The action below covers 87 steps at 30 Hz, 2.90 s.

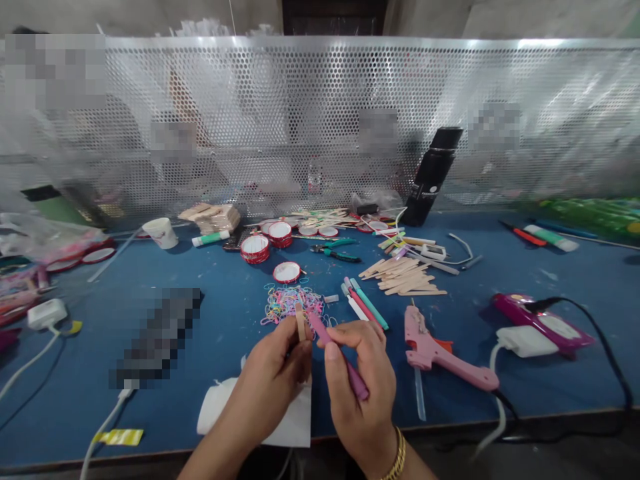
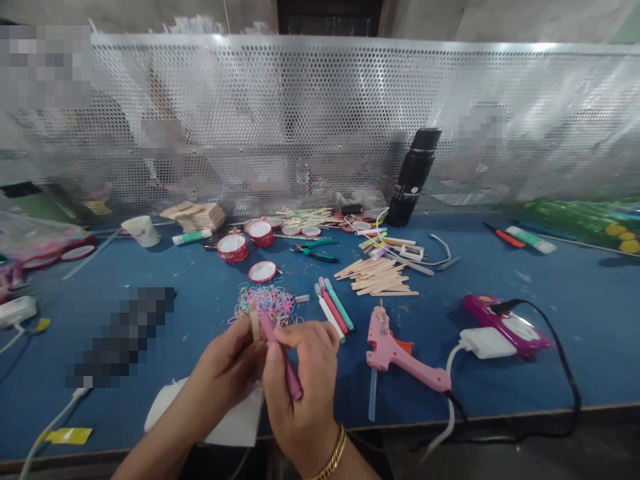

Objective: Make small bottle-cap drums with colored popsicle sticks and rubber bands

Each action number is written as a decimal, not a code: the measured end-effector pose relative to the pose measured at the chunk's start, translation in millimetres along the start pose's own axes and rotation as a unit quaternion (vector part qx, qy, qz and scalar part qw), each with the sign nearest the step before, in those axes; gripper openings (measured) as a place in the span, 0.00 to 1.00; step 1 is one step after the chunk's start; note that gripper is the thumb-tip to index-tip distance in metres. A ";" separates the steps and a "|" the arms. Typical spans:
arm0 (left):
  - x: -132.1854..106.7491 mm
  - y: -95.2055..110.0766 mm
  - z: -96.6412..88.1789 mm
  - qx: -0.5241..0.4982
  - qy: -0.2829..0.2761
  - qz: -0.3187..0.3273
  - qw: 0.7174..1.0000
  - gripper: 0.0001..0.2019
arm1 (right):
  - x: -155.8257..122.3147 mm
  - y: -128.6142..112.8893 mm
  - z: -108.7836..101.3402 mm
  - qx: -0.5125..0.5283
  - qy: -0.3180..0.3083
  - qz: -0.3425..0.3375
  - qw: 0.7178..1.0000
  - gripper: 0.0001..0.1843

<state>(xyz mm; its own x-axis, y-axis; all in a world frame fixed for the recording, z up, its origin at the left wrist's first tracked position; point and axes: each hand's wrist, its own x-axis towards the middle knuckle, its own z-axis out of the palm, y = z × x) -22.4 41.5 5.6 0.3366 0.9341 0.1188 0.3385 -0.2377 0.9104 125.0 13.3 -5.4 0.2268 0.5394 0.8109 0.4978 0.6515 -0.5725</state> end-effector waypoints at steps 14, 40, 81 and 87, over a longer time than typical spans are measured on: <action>-0.4 -2.1 0.1 0.024 0.010 0.008 1.000 0.10 | 1.0 -1.5 -0.3 -0.002 -0.009 -0.003 1.000 0.08; 0.4 -6.0 0.9 0.017 0.016 0.017 1.000 0.11 | 0.9 -2.7 0.1 0.013 -0.037 -0.019 0.999 0.08; -1.3 6.8 -0.5 -0.024 0.016 -0.003 1.000 0.12 | 3.3 10.0 8.4 0.293 0.062 0.297 0.907 0.18; -1.0 8.7 1.1 -0.076 -0.008 -0.023 0.997 0.13 | 4.2 14.2 6.1 0.294 0.058 0.300 0.905 0.18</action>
<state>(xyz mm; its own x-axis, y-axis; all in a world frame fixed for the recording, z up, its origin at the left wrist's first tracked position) -18.8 38.2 12.9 0.3376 0.9387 0.0704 0.2167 -0.1503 0.9646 127.9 28.1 -10.8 0.4127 0.8530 0.3194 -0.2688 0.4491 -0.8521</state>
